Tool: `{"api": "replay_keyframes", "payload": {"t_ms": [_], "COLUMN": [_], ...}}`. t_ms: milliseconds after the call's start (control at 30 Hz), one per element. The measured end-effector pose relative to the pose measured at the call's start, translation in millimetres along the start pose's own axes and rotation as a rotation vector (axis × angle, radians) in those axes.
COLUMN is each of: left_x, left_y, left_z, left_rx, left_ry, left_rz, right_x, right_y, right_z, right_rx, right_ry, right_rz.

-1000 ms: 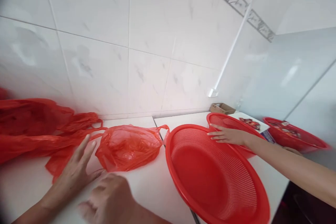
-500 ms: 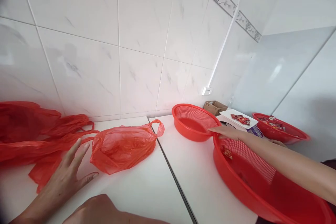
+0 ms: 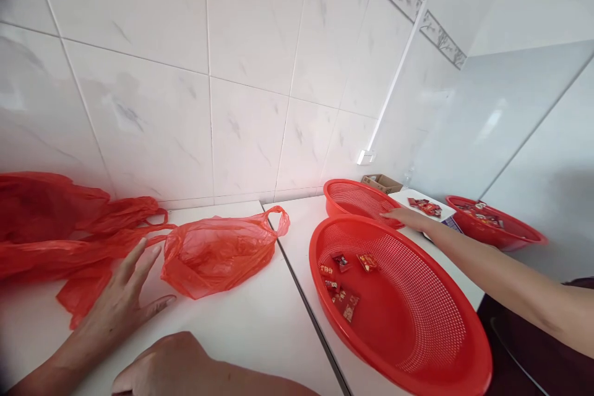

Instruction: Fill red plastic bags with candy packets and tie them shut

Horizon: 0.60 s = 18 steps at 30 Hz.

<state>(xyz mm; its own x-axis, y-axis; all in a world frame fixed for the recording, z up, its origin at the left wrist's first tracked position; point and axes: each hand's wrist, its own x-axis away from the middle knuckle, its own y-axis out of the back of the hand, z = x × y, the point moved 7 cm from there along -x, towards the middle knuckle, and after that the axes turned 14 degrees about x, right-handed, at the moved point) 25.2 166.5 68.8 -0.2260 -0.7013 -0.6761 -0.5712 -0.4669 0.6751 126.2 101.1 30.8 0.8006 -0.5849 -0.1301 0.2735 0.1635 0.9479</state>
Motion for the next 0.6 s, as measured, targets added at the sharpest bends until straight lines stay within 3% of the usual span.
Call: {"api": "replay_keyframes", "payload": {"t_ms": [167, 300, 400, 500, 600], "left_x": [0, 1, 1, 1, 0], "left_y": [3, 6, 8, 11, 12], "left_z": [-6, -19, -28, -32, -32], "left_rx": [-0.010, -0.012, 0.022, 0.059, 0.087], "left_ry": [-0.024, -0.078, -0.110, -0.141, -0.153], "left_rz": [0.018, 0.043, 0.060, 0.048, 0.031], "right_x": [9, 33, 67, 114, 169], "right_y": [15, 42, 72, 108, 151], "right_z": [-3, -12, -13, -11, -21], "right_rx": [-0.012, -0.060, -0.097, 0.002, 0.203], "right_ry": [0.000, -0.071, -0.077, -0.095, -0.240], "right_rz": [-0.124, -0.229, -0.309, -0.323, -0.358]}}
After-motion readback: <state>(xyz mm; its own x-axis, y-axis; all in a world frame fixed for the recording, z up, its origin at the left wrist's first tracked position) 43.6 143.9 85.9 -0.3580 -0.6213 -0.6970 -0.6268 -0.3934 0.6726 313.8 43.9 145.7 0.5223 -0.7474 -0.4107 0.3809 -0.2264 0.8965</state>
